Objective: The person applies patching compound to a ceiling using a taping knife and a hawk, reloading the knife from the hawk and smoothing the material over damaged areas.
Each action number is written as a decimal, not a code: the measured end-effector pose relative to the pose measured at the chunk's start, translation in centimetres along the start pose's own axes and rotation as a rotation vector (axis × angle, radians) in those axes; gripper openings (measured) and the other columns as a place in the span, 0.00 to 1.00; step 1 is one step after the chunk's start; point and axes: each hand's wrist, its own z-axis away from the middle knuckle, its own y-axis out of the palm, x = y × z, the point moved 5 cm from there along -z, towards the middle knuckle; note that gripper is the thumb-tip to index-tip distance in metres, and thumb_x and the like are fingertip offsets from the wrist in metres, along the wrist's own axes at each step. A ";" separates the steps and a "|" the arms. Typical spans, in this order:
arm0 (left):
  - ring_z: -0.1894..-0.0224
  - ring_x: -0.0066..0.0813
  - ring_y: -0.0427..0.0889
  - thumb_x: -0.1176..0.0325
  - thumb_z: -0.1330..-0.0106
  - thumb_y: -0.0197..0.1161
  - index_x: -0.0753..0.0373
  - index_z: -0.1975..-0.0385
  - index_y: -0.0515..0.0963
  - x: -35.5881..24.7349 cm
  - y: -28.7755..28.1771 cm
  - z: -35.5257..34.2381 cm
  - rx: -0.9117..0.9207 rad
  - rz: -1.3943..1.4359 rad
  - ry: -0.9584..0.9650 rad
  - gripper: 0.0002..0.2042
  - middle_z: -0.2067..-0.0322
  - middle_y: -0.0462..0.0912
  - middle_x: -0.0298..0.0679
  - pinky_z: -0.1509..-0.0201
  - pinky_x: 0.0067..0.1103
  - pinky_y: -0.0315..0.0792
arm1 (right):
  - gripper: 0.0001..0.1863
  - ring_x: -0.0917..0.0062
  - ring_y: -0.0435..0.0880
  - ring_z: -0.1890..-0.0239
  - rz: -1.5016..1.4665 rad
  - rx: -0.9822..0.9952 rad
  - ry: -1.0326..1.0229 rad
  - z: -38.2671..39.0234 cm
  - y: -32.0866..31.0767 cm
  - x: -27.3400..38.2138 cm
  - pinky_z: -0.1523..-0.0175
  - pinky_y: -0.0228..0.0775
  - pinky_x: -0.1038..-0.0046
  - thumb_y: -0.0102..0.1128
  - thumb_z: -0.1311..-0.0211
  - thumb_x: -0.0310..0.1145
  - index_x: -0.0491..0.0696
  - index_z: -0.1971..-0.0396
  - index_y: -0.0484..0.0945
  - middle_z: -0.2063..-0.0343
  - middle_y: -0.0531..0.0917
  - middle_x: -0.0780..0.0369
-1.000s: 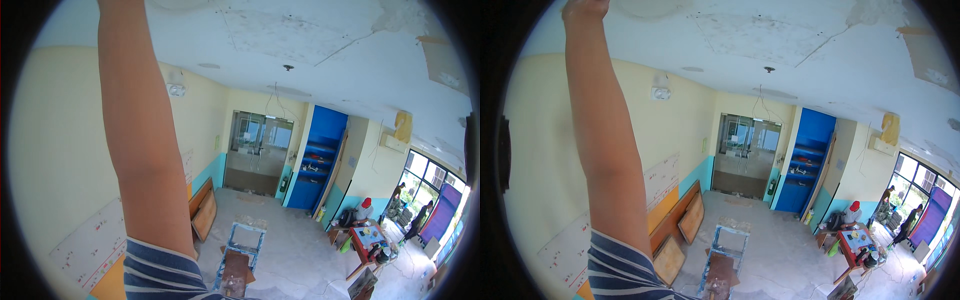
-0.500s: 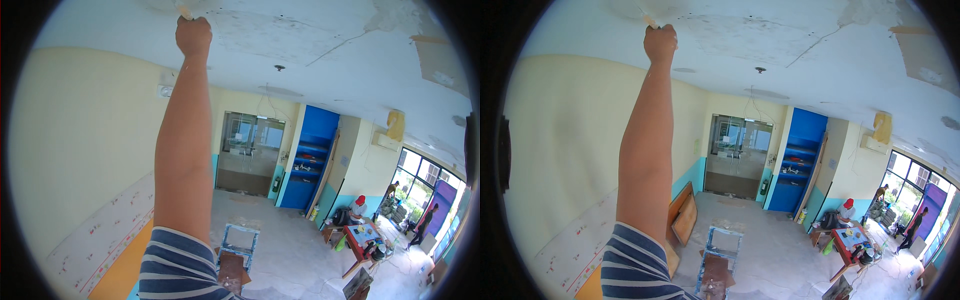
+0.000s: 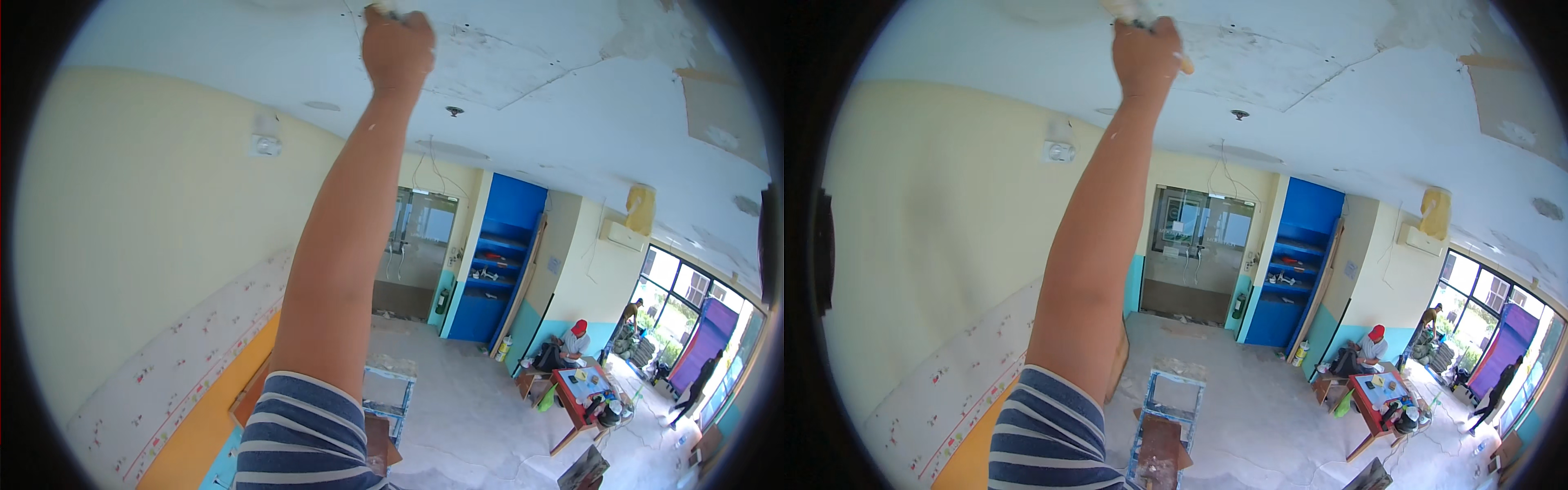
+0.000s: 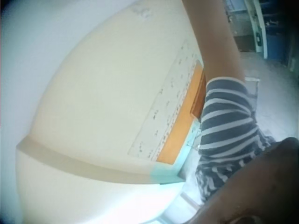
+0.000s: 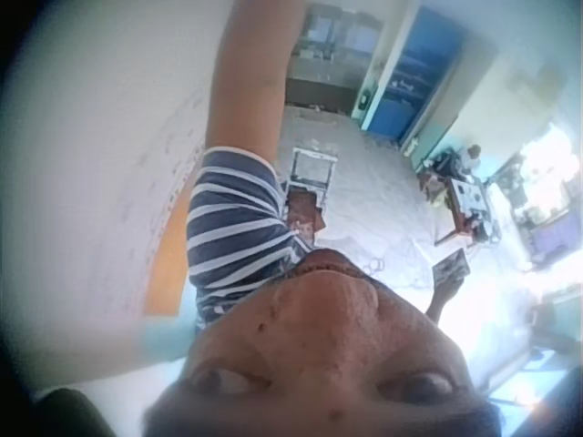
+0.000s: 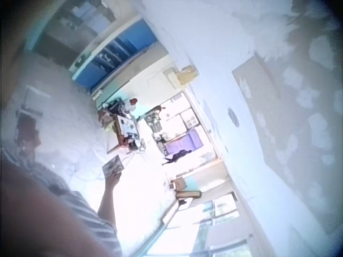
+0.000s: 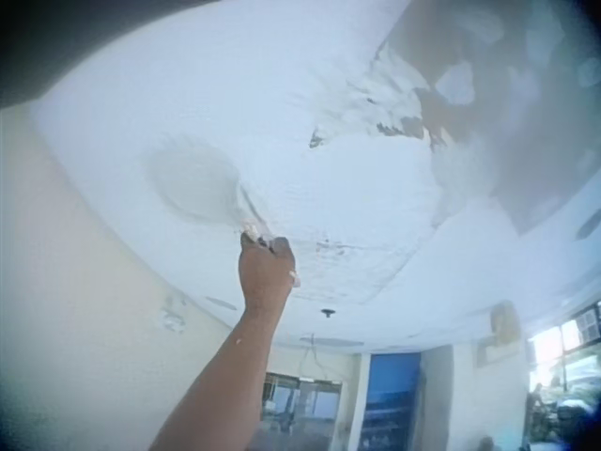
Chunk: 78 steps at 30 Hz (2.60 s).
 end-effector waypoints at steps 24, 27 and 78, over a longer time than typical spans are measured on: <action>0.72 0.32 0.78 0.64 0.35 0.55 0.67 0.70 0.72 -9.9 -18.7 -16.7 -0.120 0.934 -0.140 0.10 0.72 0.76 0.43 0.69 0.22 0.78 | 0.27 0.60 0.76 0.53 -1.025 0.289 0.495 0.8 3.6 -0.1 0.51 0.68 0.66 0.47 0.39 0.48 0.46 0.45 0.68 0.51 0.76 0.51; 0.71 0.35 0.79 0.63 0.36 0.57 0.67 0.68 0.73 -7.9 -20.5 -15.9 -0.243 0.767 -0.012 0.11 0.71 0.77 0.45 0.67 0.24 0.77 | 0.27 0.60 0.76 0.52 -1.082 0.313 0.550 1.2 4.0 -0.2 0.51 0.67 0.65 0.47 0.38 0.49 0.46 0.45 0.68 0.51 0.76 0.51; 0.58 0.39 0.78 0.71 0.34 0.55 0.70 0.60 0.72 14.9 -9.0 -17.5 -0.008 0.895 -0.677 0.09 0.60 0.76 0.48 0.52 0.31 0.79 | 0.30 0.58 0.77 0.58 -1.114 0.381 0.903 6.1 4.5 -2.4 0.56 0.68 0.63 0.46 0.35 0.54 0.40 0.49 0.67 0.58 0.78 0.47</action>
